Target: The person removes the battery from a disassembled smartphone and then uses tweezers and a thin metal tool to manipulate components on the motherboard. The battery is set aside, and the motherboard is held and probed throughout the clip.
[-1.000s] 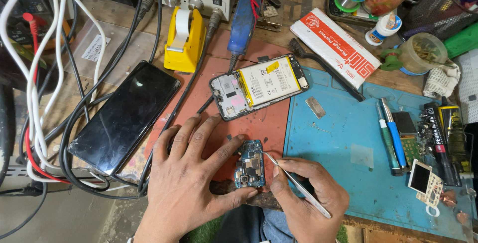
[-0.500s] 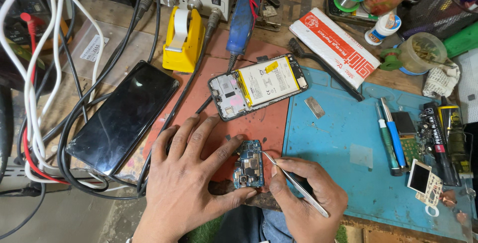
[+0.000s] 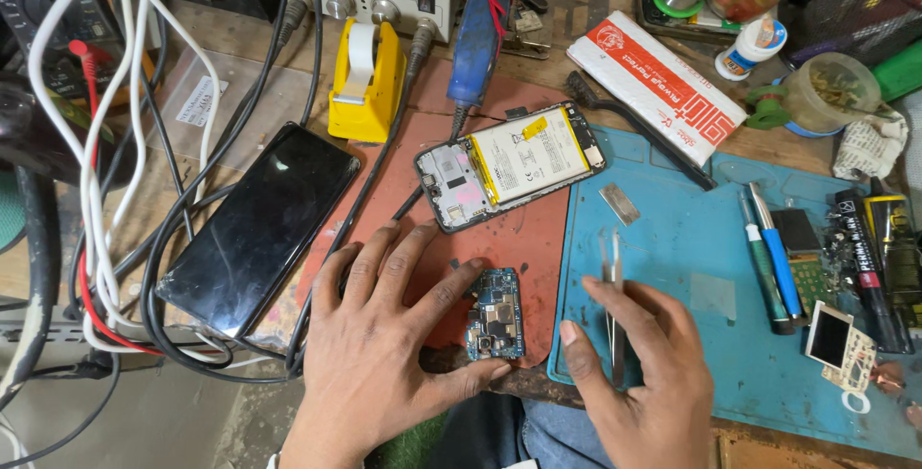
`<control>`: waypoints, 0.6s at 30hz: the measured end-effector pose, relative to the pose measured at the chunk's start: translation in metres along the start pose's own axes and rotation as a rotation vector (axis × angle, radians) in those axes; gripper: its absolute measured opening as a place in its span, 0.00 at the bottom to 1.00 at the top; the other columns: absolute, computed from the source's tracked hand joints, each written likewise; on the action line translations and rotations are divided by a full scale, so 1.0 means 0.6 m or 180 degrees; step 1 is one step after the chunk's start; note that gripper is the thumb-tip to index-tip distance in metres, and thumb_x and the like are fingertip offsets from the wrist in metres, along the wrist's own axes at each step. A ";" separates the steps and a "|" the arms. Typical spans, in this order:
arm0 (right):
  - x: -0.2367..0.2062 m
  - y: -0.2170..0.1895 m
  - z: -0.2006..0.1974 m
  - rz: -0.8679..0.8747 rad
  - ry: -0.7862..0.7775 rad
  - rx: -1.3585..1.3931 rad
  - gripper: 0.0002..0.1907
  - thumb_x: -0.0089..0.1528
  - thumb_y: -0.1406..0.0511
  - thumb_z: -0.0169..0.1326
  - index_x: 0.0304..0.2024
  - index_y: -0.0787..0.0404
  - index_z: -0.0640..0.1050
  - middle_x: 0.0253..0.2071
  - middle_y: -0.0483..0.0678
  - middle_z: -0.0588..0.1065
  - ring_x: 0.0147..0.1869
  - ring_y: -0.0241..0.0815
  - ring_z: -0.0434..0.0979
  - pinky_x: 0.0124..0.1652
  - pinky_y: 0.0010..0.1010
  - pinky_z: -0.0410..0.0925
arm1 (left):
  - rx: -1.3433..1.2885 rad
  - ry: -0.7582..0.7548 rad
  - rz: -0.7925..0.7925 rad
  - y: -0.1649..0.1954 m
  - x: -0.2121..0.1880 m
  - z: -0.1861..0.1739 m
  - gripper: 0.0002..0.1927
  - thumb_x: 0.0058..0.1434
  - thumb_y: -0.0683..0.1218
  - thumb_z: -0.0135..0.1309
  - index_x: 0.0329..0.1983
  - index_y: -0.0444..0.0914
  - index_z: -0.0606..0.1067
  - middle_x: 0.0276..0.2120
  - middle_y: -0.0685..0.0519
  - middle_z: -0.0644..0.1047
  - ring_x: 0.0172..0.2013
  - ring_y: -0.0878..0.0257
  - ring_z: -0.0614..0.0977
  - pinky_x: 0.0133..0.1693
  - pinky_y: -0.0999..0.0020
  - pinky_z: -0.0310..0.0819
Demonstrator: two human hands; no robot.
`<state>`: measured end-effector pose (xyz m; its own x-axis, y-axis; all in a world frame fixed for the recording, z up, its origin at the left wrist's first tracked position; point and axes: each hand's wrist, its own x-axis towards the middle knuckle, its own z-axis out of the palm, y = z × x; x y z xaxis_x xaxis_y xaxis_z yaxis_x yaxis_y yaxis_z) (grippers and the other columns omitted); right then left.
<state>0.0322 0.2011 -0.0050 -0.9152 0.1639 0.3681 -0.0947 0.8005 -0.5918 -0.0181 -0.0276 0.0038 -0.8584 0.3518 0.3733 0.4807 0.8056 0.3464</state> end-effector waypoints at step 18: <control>0.198 -0.088 -0.115 -0.0683 -0.0086 -0.0194 0.25 0.60 0.61 0.66 0.57 0.67 0.77 0.55 0.57 0.76 0.52 0.43 0.80 0.50 0.34 0.74 | -0.0095 0.0044 0.0043 -0.001 0.000 0.000 0.40 0.49 0.77 0.55 0.59 0.52 0.78 0.61 0.42 0.70 0.64 0.41 0.66 0.62 0.40 0.51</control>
<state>-0.0444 0.2183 0.1196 -0.8869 -0.0289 0.4611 -0.2655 0.8488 -0.4573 -0.0185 -0.0284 0.0036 -0.8494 0.3557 0.3898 0.4975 0.7862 0.3666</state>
